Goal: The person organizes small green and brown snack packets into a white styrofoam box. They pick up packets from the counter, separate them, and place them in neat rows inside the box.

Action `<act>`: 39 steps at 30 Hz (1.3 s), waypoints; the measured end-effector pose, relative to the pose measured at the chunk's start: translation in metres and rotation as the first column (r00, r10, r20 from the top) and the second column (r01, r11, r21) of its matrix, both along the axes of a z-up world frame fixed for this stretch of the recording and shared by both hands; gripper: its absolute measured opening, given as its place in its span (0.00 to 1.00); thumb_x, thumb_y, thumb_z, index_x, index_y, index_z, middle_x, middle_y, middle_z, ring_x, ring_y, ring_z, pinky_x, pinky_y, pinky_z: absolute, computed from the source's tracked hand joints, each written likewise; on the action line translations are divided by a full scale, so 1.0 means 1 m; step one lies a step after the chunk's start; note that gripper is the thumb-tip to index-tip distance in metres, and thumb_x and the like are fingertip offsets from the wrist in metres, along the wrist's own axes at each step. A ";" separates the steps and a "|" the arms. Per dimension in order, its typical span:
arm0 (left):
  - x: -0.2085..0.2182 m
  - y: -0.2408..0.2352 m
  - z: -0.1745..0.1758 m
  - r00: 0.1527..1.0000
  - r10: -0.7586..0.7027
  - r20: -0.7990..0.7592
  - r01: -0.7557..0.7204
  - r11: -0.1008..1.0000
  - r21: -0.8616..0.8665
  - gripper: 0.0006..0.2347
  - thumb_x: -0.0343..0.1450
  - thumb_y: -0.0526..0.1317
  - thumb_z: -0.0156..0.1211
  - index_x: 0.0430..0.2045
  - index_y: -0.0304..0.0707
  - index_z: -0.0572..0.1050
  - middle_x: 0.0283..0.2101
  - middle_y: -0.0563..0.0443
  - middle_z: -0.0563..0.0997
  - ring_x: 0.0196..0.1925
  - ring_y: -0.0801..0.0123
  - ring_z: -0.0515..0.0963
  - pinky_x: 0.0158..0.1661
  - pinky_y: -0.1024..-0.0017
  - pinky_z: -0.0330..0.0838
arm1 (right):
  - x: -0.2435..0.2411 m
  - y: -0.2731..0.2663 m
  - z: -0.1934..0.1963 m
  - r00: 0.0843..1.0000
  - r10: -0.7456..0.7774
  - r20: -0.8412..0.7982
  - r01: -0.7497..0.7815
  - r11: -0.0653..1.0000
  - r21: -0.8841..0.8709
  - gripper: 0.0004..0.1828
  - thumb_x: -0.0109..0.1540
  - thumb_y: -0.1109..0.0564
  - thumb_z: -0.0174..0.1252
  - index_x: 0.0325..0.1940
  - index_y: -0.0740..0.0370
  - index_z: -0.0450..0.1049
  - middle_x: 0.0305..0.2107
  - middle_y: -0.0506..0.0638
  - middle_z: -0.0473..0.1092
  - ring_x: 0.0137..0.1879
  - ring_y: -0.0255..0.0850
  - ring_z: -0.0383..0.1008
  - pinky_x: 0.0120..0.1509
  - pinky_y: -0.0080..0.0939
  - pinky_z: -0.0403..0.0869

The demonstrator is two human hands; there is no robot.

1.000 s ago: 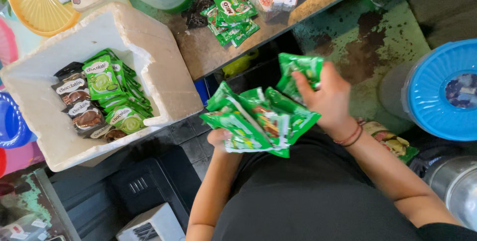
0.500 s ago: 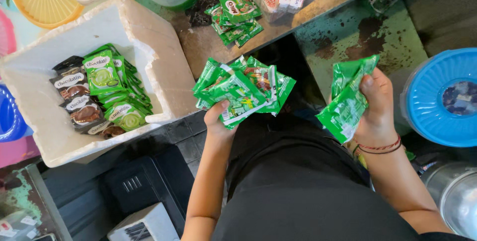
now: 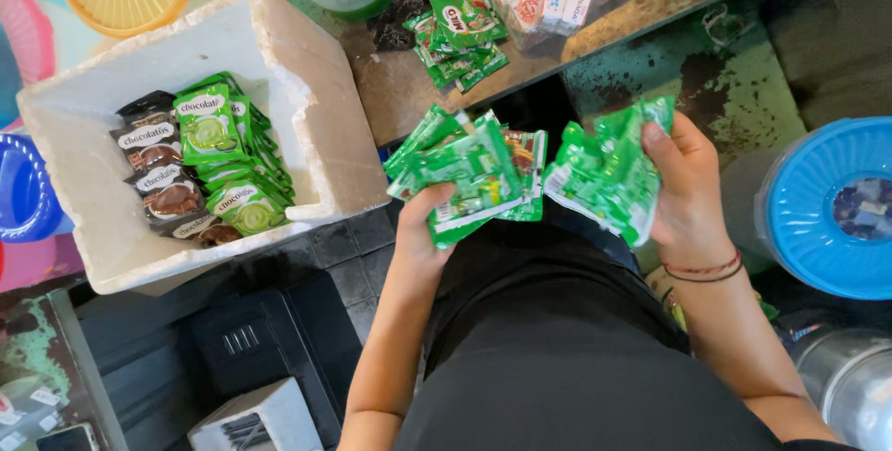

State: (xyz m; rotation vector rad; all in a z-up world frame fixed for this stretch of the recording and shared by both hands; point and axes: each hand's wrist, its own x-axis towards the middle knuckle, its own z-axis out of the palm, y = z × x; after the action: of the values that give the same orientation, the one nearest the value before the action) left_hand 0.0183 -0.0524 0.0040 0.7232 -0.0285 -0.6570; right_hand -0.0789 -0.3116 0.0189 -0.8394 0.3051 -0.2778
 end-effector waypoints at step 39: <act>-0.019 0.004 -0.097 0.965 0.188 -0.183 -0.192 0.981 -0.008 0.29 0.64 0.37 0.59 0.62 0.24 0.64 0.59 0.34 0.75 0.60 0.46 0.76 0.61 0.53 0.71 | 0.054 -0.003 -0.128 0.929 0.214 0.303 0.267 0.180 -0.947 0.18 0.71 0.46 0.54 0.59 0.59 0.70 0.58 0.62 0.67 0.66 0.58 0.66 0.69 0.55 0.68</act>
State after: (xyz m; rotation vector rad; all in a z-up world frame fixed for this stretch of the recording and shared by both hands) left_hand -0.0009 -0.0489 -0.0928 0.6301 0.1980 -0.5353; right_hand -0.0245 -0.3149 -0.1091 -2.1070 -0.3410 -0.7130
